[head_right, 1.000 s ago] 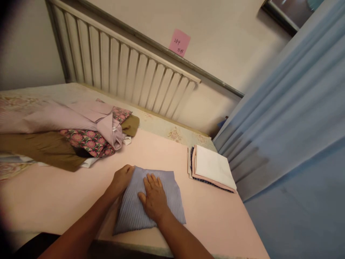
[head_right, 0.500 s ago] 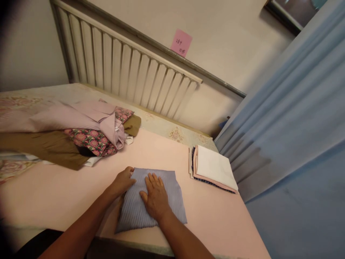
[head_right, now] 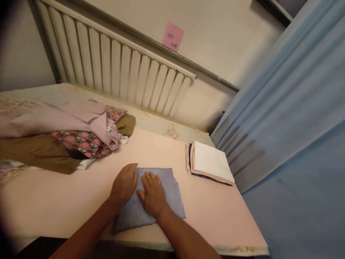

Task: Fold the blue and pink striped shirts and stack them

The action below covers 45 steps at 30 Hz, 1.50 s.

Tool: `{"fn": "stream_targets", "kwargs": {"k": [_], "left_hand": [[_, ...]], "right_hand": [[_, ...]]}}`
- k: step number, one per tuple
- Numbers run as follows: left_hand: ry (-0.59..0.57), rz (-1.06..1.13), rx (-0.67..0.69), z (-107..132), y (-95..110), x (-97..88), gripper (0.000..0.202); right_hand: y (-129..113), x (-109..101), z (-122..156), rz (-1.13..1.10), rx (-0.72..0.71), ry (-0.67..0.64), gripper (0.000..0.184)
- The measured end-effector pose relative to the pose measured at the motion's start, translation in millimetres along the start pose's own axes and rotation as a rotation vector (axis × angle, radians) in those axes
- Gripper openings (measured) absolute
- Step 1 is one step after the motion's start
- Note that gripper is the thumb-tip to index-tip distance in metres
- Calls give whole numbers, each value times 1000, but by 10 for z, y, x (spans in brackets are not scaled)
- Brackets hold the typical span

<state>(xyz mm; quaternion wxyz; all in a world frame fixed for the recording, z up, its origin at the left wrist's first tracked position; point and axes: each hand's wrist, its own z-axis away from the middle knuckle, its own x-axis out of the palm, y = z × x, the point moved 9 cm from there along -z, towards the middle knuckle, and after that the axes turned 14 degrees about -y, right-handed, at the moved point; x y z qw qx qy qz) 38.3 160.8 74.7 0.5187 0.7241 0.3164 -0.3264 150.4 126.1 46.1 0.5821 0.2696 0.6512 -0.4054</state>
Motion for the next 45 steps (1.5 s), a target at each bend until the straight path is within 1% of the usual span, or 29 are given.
{"fn": "stream_targets", "kwargs": {"k": [2,5,7,10,14,16,23,26,34,37,39,41,43,45], "left_hand": [[-47,115,95,33,139,170,38],[-156,229,154,103,264,466,40],[-188,207,166,152,301,603,41],[-196,101,155,190,284,699,43],[-225,-25,123,191,236,736,47],[-238,-70,118,196,236,749,48],[-239,-222,101,241,257,806,48],[-246,-266,97,249,267,800,49],[-242,-277,79,248,274,736,52],[-244,-283,79,245,270,736,52],[-244,-274,78,241,263,734,52],[-244,-262,69,239,253,730,52],[-246,-249,67,239,248,731,52],[-244,-235,68,244,244,733,52]], "right_hand": [[-3,9,-10,16,-7,-4,55],[9,54,-28,60,-4,-6,58],[26,96,-37,91,7,-8,59],[38,134,-38,106,11,-24,61],[61,79,-17,71,-6,-29,58],[129,37,0,56,-1,-29,55],[584,-56,114,80,66,18,50],[725,-67,140,83,70,33,49],[1155,-18,155,59,136,61,47],[1275,-12,181,65,139,84,46],[1303,-31,196,65,147,88,46],[1272,-90,217,63,176,97,48],[1133,-185,242,68,183,121,50],[879,-267,259,73,132,136,52]]}}
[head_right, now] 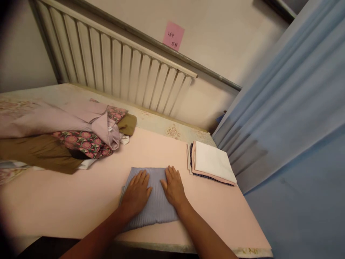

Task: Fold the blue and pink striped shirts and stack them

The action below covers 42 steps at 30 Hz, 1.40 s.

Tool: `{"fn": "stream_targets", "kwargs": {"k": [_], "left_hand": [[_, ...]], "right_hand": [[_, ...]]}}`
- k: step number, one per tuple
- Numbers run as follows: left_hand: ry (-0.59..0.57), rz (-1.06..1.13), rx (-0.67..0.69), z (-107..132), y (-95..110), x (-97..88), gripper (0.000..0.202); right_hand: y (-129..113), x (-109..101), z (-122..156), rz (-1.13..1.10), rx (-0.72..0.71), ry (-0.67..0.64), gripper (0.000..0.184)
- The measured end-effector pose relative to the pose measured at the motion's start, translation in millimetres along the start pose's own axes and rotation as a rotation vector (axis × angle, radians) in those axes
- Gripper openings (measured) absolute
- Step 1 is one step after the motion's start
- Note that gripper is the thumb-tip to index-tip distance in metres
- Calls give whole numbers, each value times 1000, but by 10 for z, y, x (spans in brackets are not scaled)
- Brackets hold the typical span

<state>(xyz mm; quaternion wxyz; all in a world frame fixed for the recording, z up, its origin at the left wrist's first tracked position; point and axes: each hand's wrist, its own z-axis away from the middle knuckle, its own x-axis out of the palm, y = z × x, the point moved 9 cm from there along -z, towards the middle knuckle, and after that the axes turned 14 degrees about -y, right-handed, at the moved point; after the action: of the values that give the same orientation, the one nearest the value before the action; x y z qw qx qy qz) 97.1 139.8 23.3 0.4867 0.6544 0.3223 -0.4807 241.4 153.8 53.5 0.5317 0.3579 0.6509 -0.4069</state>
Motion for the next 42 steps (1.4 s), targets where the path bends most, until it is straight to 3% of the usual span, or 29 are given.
{"fn": "stream_targets", "kwargs": {"k": [4,7,12,18,23,30,36,42], "left_hand": [[17,6,-3,11,-31,7,50],[11,-8,-16,2,-80,9,49],[4,84,-98,-81,-304,-113,47],[42,551,-373,-206,-1015,-361,39],[-39,719,-466,-238,-1330,-295,21],[-113,1048,-474,-260,-1283,-119,16],[-106,1294,-398,-313,-1127,-181,37],[-99,1317,-379,-330,-1089,-165,50]], "right_hand": [[-545,-11,65,-31,-147,-62,51],[-733,89,84,-40,-172,-105,47],[-731,174,86,-33,-147,-102,48],[-717,140,96,-46,-123,-87,50],[-703,144,100,-72,-123,-76,48],[-678,169,97,-81,-114,-87,47],[-683,153,95,-87,-108,-92,47],[-683,152,98,-90,-108,-93,47]]}}
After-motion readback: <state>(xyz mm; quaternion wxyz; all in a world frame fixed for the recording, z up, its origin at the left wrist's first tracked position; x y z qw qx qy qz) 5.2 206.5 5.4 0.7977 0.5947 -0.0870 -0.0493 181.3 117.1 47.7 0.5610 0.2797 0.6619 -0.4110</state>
